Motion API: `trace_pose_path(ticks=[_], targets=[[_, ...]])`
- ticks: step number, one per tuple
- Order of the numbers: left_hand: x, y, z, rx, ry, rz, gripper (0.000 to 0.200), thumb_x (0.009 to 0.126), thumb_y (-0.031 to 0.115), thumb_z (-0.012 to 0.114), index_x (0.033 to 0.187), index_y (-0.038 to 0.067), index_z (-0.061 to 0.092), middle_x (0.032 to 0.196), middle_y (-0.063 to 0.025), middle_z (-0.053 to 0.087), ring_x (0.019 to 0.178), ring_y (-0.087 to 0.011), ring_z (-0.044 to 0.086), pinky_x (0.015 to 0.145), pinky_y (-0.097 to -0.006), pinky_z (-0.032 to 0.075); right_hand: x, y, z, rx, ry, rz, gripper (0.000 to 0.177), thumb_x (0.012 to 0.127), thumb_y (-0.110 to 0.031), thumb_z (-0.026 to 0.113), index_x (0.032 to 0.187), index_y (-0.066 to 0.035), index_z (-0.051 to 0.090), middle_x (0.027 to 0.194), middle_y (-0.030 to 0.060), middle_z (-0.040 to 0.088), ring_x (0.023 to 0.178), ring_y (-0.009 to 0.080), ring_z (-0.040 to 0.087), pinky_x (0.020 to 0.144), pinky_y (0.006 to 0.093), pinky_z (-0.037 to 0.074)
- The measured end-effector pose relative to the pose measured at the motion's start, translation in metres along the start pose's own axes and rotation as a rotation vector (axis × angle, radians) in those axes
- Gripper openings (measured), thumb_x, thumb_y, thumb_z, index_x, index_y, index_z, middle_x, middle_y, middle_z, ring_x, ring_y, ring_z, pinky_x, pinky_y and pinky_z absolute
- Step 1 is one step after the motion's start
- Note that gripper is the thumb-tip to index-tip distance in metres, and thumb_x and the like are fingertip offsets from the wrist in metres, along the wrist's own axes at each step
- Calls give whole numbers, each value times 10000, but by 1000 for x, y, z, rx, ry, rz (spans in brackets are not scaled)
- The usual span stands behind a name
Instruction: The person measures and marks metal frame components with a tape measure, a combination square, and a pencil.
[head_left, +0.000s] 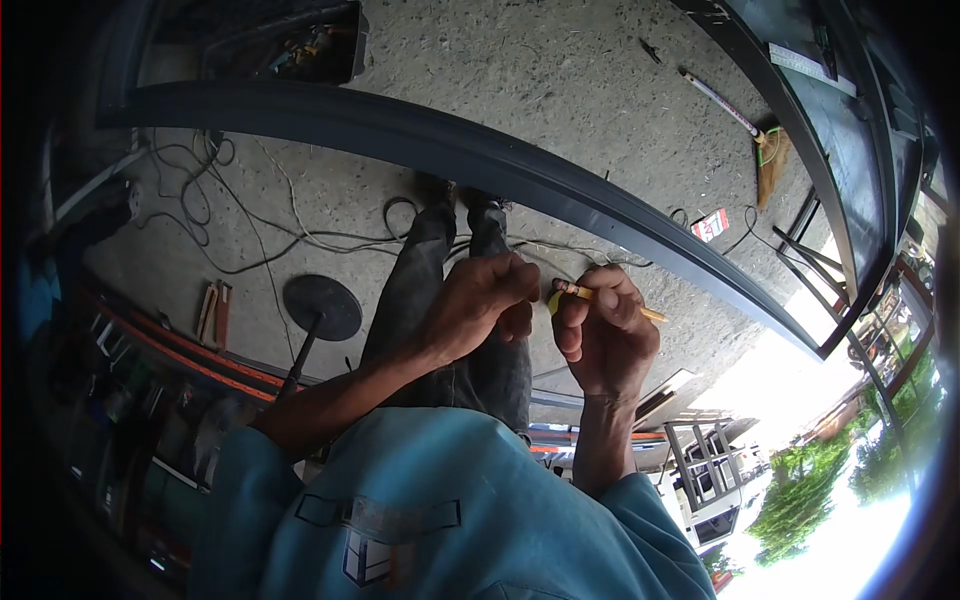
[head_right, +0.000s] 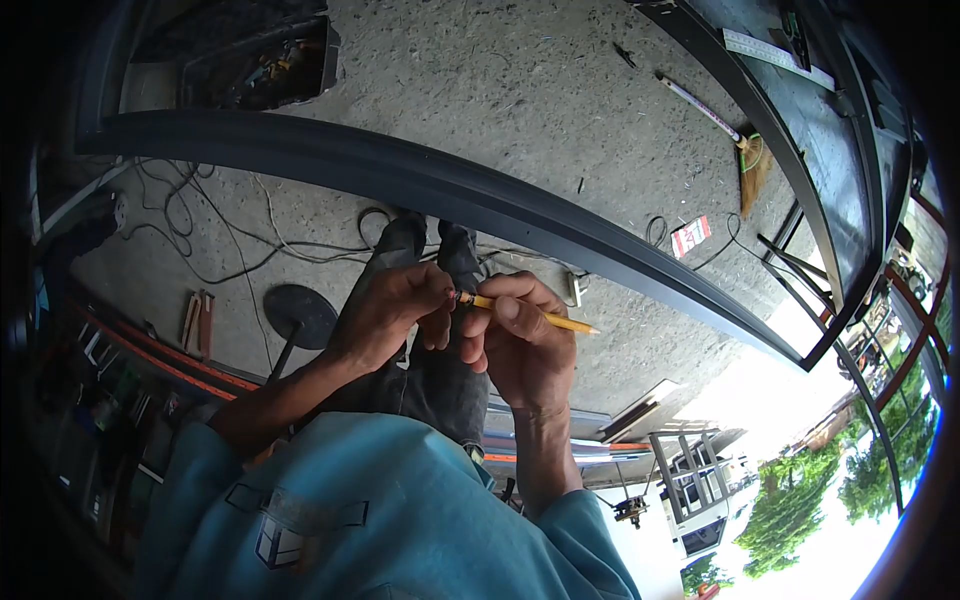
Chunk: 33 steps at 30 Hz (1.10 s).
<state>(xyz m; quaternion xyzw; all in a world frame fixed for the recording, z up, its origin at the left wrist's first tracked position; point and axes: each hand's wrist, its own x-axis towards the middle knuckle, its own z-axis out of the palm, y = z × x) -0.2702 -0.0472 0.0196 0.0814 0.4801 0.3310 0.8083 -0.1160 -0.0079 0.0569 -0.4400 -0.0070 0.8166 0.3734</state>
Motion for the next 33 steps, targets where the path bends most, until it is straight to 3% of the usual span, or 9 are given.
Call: trace_pose_path(ticks=[3,4,5,7,11,14,18,23,33], targets=[[11,-25,-28,297,188,69,482,918,457,458,725,28,566,536,-54,530,533,-100,533,517,-253,418,9,-12,-8,-242,-25,-179,211,787,-92,593,948,43,596,756,137,620,591,193,603,517,253,477],[10,-22,-32,650,246,206,376,887,364,559,722,27,573,586,-75,552,562,-136,548,539,-282,433,11,-17,-11,-580,17,-268,188,785,-88,600,931,31,608,777,120,625,603,182,601,550,251,477],[11,-20,-32,647,236,203,376,887,364,559,722,27,573,586,-75,552,562,-136,548,539,-282,433,12,-19,-13,-918,67,-346,166,783,-83,607,914,18,621,798,103,630,615,171,599,582,249,477],[11,3,-30,896,470,969,211,791,227,695,744,49,592,712,-68,595,646,-168,571,586,-299,448,14,-18,3,-959,210,-418,134,770,-54,603,885,6,637,794,80,636,642,156,601,613,250,475],[16,71,-37,1186,553,1365,251,667,223,782,835,103,640,861,-21,616,845,-169,577,780,-355,441,24,-21,-3,-1263,99,-695,153,699,2,610,849,1,643,747,87,622,630,148,597,593,251,457],[27,89,-45,1556,409,1222,328,615,268,802,868,121,655,862,6,624,868,-159,574,843,-365,423,31,-24,-3,-1329,79,-926,140,628,36,611,762,-5,620,687,75,600,590,147,584,552,249,445],[31,80,-51,1619,348,1077,376,532,236,822,859,130,671,855,23,648,804,-157,588,817,-346,435,34,-22,-4,-1531,-27,-1076,146,603,71,625,717,-18,601,662,65,581,571,159,582,503,248,445],[36,82,-53,1616,346,1114,364,484,137,802,824,127,673,778,17,647,729,-151,587,705,-293,425,42,-20,-3,-1507,24,-1106,165,591,91,633,703,-22,589,656,63,575,562,157,573,492,253,445],[38,86,-50,1613,365,1123,347,458,41,752,783,126,665,752,15,641,708,-150,583,687,-281,427,42,-23,-6,-1493,13,-1100,166,591,94,643,683,-27,577,642,54,568,541,154,563,487,251,441]])
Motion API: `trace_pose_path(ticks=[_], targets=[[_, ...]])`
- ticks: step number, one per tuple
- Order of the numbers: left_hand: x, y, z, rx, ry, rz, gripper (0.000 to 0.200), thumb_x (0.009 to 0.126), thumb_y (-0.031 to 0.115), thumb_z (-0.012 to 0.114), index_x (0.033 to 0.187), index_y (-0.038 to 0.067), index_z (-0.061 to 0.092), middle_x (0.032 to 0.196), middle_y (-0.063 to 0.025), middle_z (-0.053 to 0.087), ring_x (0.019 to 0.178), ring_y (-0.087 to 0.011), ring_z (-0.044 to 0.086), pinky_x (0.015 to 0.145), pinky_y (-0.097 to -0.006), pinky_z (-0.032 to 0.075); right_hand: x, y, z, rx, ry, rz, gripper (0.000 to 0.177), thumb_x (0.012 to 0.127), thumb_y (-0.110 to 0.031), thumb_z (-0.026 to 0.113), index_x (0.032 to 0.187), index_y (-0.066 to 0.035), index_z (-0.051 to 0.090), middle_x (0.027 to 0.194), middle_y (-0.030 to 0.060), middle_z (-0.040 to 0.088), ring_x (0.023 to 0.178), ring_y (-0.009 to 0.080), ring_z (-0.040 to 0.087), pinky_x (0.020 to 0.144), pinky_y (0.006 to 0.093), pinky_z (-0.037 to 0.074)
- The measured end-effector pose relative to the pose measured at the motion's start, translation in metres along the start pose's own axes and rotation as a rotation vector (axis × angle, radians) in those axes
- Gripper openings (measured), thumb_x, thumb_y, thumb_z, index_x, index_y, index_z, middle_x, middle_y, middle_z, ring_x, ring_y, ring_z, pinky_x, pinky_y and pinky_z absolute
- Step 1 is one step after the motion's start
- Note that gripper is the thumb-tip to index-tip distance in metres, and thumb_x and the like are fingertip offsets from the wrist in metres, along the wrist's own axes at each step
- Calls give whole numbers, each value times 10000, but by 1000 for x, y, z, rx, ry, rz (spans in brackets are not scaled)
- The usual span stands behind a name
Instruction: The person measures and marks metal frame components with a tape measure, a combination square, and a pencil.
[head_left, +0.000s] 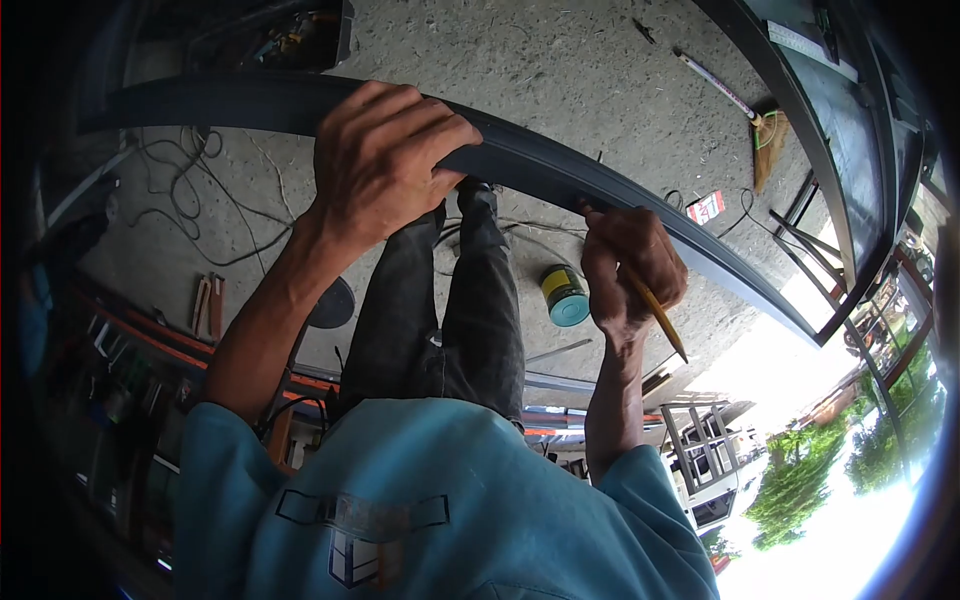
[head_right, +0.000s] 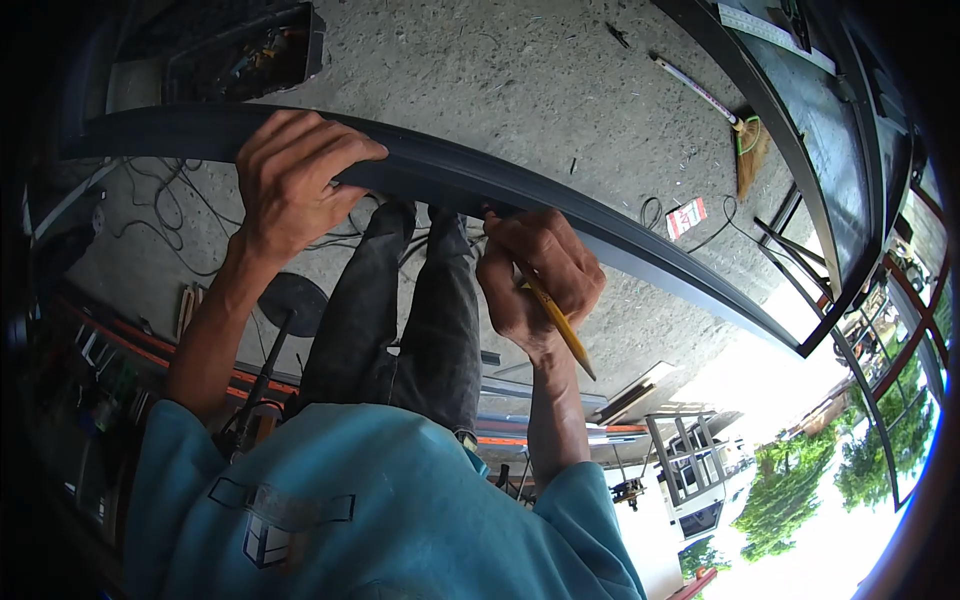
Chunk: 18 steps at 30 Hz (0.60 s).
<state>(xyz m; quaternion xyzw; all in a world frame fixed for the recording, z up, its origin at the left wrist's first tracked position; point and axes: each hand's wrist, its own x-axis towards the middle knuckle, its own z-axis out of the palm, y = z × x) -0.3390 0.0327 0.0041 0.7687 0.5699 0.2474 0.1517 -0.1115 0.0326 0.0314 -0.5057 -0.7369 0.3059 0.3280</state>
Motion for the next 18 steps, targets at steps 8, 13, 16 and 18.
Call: trace_pose_path(ticks=[8,13,16,18], targets=[[-4,-1,4,18,34,17,296,480,88,770,744,131,643,704,30,615,704,-129,578,695,-279,438,0,-1,-2,59,-53,21,180,574,108,641,690,-20,589,654,49,572,536,138,553,484,240,432],[-3,0,4,17,32,2,281,483,70,756,735,127,646,699,29,616,693,-131,578,688,-283,439,1,1,-3,65,-14,-7,165,584,93,611,706,-18,596,623,54,568,512,138,545,478,244,424],[-2,0,3,17,43,10,275,483,66,750,730,125,645,692,29,615,687,-131,579,681,-282,440,3,-1,-2,26,-79,6,154,612,90,628,724,-13,605,632,60,577,525,136,553,487,245,429],[-1,0,4,11,45,7,273,483,66,748,729,125,645,688,29,614,686,-131,579,677,-281,441,6,2,5,73,37,15,140,605,71,637,701,-22,597,631,60,578,525,131,557,481,243,430]])
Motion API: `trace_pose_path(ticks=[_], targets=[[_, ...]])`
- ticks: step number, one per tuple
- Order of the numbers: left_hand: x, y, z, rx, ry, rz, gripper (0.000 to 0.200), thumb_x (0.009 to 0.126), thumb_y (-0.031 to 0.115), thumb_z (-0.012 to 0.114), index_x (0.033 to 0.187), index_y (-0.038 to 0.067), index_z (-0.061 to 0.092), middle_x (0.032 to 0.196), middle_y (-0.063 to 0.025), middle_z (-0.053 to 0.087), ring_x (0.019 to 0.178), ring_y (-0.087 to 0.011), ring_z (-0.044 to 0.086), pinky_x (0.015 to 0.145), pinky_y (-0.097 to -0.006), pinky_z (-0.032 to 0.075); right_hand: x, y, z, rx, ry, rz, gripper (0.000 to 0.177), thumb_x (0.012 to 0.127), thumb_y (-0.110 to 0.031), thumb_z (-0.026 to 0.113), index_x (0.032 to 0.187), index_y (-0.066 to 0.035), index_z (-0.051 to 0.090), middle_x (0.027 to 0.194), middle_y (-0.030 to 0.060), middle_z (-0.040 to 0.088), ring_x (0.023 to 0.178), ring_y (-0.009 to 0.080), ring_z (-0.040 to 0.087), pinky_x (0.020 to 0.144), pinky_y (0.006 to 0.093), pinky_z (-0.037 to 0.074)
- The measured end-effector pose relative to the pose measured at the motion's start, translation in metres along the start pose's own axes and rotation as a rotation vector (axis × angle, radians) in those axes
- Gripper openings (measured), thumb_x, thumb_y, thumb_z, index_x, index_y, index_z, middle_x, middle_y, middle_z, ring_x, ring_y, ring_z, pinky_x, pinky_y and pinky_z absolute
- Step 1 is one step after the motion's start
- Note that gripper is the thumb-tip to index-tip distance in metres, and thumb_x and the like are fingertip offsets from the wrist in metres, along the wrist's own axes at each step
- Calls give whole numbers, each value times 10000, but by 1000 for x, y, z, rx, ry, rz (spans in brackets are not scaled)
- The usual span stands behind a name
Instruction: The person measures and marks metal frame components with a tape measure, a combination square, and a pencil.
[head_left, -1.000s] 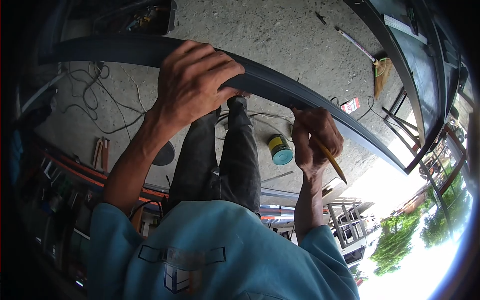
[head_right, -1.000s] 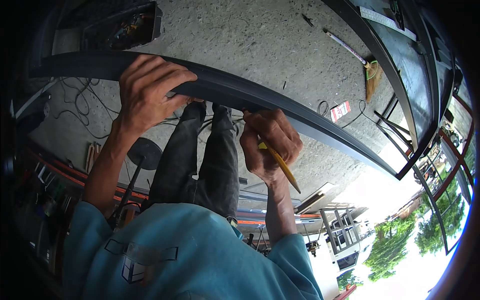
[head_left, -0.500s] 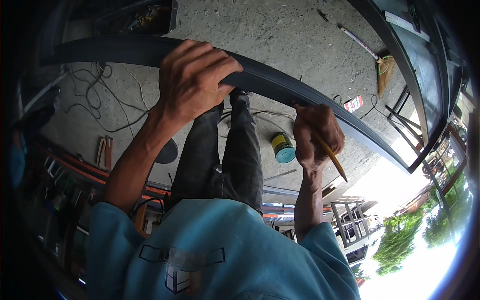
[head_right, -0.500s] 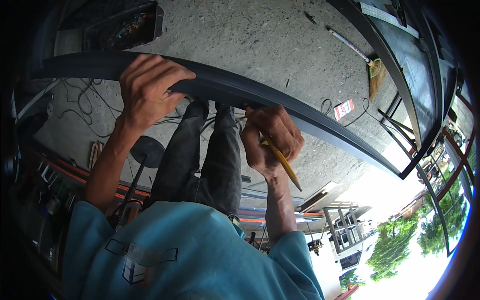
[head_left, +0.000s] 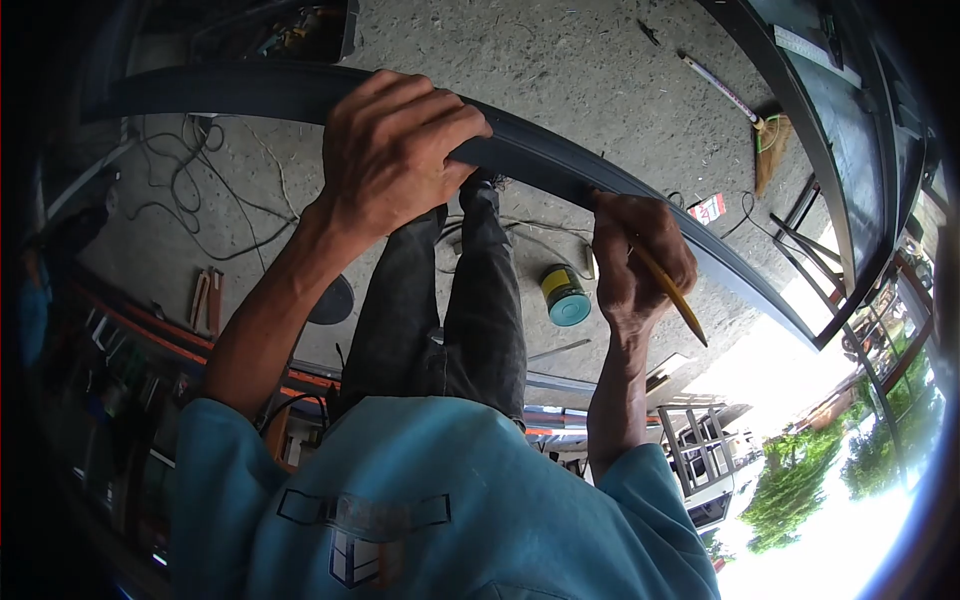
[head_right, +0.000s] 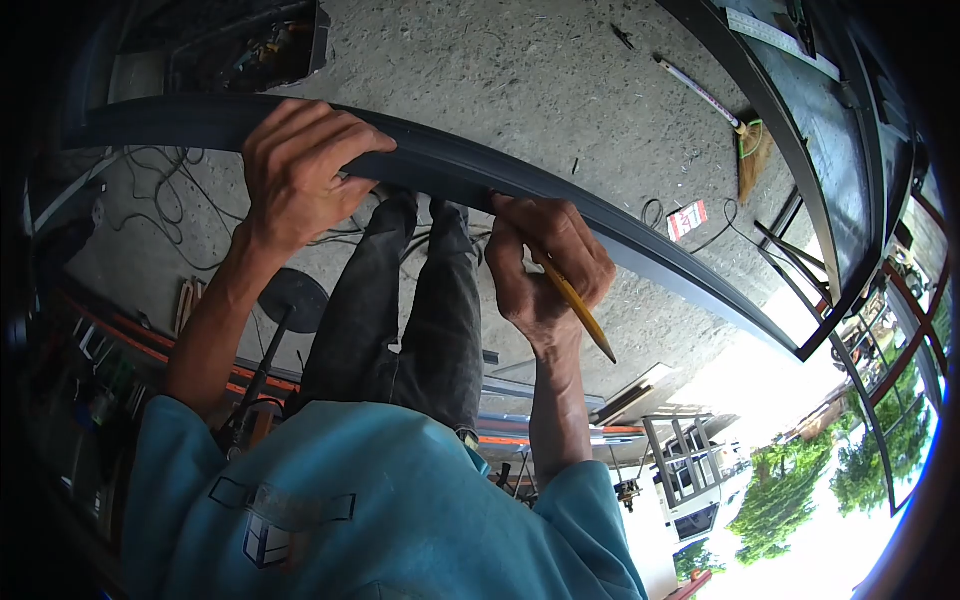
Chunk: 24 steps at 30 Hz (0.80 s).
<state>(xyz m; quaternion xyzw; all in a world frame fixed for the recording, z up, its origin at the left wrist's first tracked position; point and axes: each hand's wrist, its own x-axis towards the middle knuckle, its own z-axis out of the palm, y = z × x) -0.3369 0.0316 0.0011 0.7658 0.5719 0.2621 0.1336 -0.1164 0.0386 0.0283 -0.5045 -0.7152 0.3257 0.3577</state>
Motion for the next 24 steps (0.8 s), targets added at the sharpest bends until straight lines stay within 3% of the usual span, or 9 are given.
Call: trace_pose_path(ticks=[5,8,10,13,18,21,24], targets=[[-3,-1,1,13,8,5,268,486,69,743,729,126,645,680,28,611,684,-130,578,676,-276,438,-8,-2,-11,-85,-136,-14,157,614,84,636,734,-12,605,688,75,619,564,130,589,508,228,448],[0,0,0,7,16,5,277,481,73,751,731,126,645,688,30,613,688,-134,578,682,-280,437,-2,-7,1,-9,51,117,142,618,72,628,728,-12,599,677,75,618,570,128,592,518,225,450],[-3,0,2,-1,15,0,281,480,74,755,734,124,645,691,28,614,691,-136,579,685,-282,437,-3,2,-3,-49,13,-15,136,617,60,613,736,-6,604,681,72,623,584,125,598,531,223,452],[-4,-2,1,-4,16,-2,290,475,75,763,737,120,646,696,25,615,700,-141,579,688,-286,436,-6,-4,-5,80,40,118,143,611,52,598,743,-2,610,684,75,618,572,144,597,548,240,458],[-4,-2,3,-5,4,3,308,461,75,772,740,116,647,707,21,619,716,-143,583,691,-290,436,2,-12,9,87,-29,28,160,595,75,591,731,-6,614,652,64,588,554,141,578,531,237,452],[-5,-3,2,-17,2,-7,323,456,81,779,749,115,647,712,22,621,726,-139,587,698,-291,436,1,-11,15,-12,-36,27,102,654,16,573,750,7,606,681,65,616,603,123,578,590,226,442],[-5,-2,3,-32,25,1,343,440,22,710,763,122,651,713,15,617,682,-160,579,691,-292,434,0,-17,15,-72,-45,66,96,653,-1,581,747,4,600,673,66,615,590,124,578,583,227,445]])
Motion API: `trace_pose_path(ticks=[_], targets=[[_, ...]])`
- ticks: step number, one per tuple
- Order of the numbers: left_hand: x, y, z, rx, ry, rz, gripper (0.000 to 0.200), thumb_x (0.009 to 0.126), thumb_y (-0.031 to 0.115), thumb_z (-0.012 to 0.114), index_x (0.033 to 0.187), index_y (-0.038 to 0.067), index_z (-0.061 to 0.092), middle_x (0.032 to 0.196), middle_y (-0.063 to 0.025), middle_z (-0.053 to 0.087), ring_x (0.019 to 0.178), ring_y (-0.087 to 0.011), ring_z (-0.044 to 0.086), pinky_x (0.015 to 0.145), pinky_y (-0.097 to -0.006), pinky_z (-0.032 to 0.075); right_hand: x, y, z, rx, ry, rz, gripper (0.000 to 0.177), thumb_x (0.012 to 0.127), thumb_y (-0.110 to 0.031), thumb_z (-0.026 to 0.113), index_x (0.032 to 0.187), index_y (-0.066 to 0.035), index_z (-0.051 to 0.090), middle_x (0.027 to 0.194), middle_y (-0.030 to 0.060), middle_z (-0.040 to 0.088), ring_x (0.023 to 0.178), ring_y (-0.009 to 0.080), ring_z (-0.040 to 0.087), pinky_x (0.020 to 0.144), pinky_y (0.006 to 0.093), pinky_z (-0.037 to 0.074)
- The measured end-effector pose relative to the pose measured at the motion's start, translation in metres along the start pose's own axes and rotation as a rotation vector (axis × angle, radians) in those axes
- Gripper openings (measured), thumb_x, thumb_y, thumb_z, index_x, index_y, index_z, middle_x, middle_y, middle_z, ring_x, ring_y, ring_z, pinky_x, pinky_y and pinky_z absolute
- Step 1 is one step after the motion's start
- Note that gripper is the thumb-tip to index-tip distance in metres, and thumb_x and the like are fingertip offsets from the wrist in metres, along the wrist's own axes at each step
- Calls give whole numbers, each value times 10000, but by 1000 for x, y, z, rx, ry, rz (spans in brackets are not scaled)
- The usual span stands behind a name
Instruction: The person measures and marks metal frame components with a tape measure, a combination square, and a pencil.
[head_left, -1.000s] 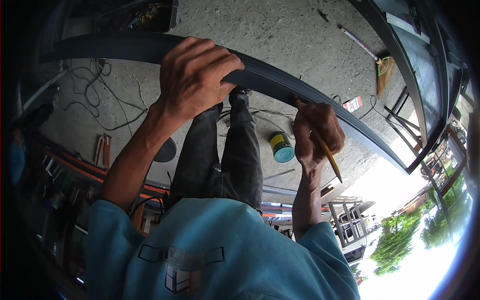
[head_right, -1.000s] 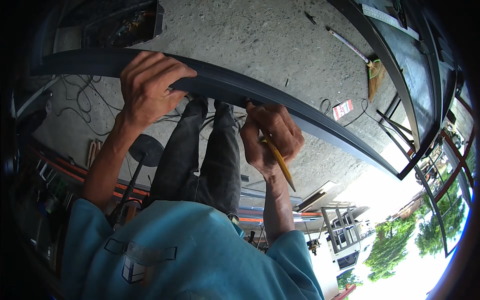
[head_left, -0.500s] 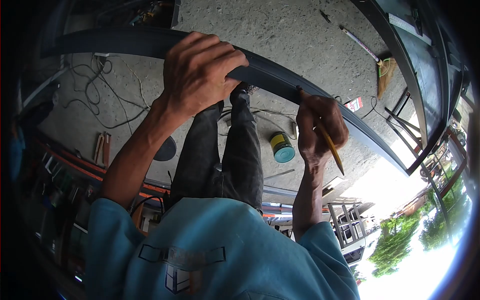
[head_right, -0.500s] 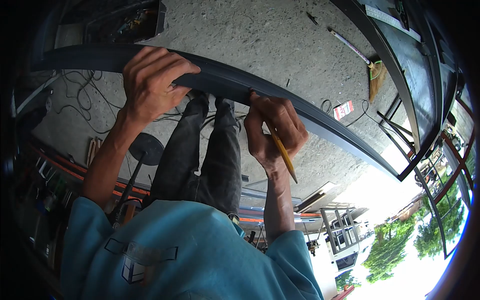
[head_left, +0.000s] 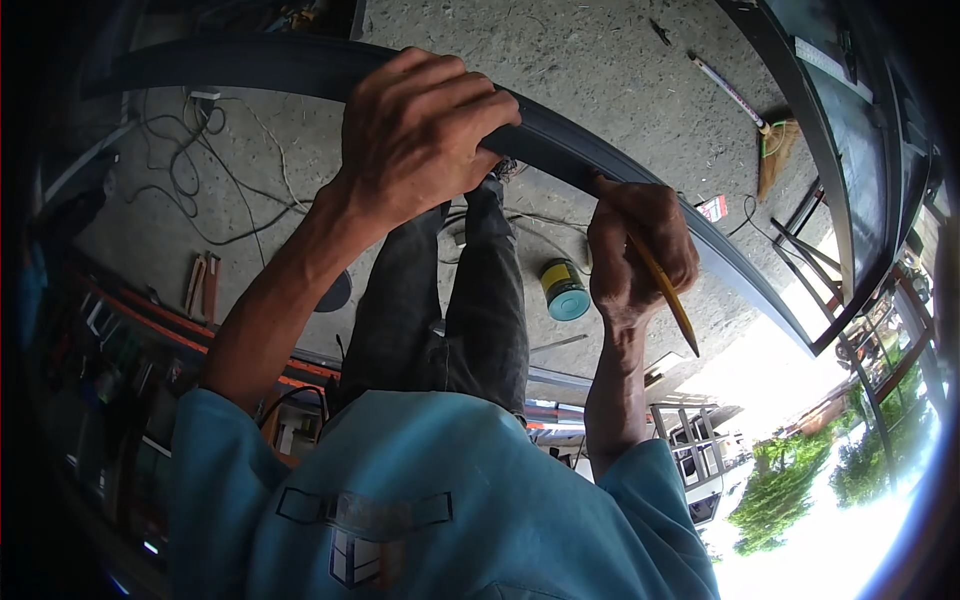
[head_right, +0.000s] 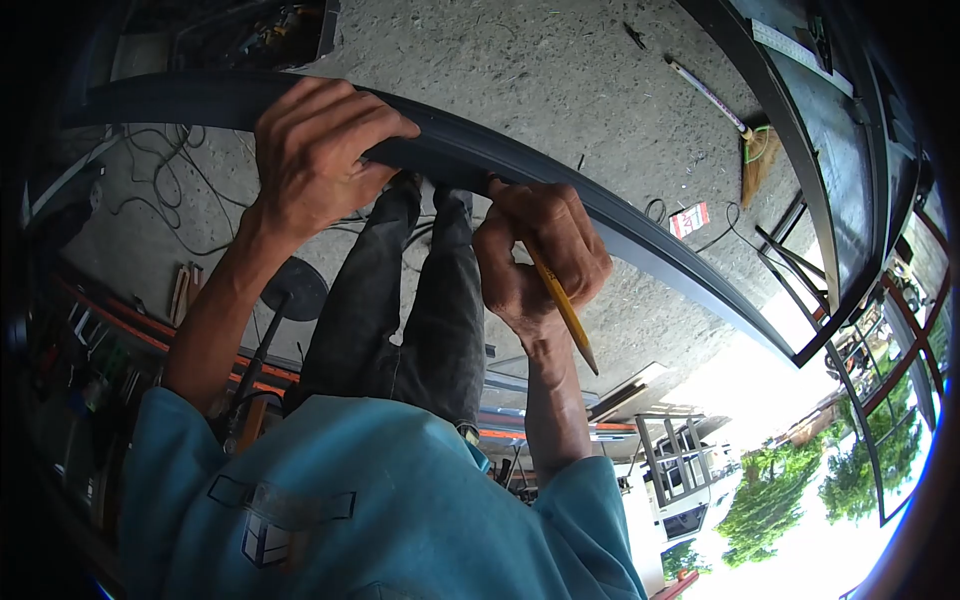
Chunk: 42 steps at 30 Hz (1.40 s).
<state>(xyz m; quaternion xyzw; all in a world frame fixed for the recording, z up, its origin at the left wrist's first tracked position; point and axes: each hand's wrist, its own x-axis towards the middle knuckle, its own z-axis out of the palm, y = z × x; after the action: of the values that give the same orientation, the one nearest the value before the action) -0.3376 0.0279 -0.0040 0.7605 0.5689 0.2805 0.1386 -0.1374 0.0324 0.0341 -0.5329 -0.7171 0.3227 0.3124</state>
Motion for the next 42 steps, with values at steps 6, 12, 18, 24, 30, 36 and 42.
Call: trace_pose_path(ticks=[6,12,18,24,30,36,42], targets=[[0,-1,1,-9,11,3,353,435,20,715,765,125,650,715,17,613,685,-162,580,689,-294,436,2,7,-1,43,1,-54,62,649,-20,588,711,-21,590,638,53,591,541,117,558,535,234,437],[0,-1,1,-22,18,17,362,434,23,715,774,126,649,720,16,616,689,-162,582,691,-298,437,1,5,-2,-11,-54,-82,167,550,82,603,674,-27,576,629,60,575,538,156,568,496,253,446],[0,-1,-2,-16,4,15,355,437,27,708,773,124,646,720,14,617,692,-166,582,692,-300,436,-2,6,-3,-10,-55,-102,184,560,87,600,703,-27,580,629,53,565,513,139,545,490,244,434],[2,0,-1,-2,-18,-4,359,428,26,713,767,122,645,719,13,616,692,-168,581,693,-297,436,4,12,6,48,68,-145,193,565,93,591,719,-23,594,627,52,565,506,127,533,482,243,420],[0,-1,1,-11,17,5,352,426,28,715,759,121,646,720,13,616,692,-167,582,690,-294,438,0,8,6,88,92,-57,164,558,47,586,706,-21,598,619,46,551,506,139,517,488,242,400],[0,0,-1,-10,17,10,355,429,27,716,765,119,647,724,12,617,696,-168,581,696,-293,435,-2,9,0,90,-56,-65,169,537,58,581,683,-28,579,611,59,537,501,158,525,486,253,407],[0,0,0,-24,13,2,351,436,26,716,767,121,647,719,13,613,685,-167,574,688,-290,432,-4,5,-2,40,-56,-49,167,532,53,582,679,-27,584,629,57,556,514,154,543,499,245,423]])
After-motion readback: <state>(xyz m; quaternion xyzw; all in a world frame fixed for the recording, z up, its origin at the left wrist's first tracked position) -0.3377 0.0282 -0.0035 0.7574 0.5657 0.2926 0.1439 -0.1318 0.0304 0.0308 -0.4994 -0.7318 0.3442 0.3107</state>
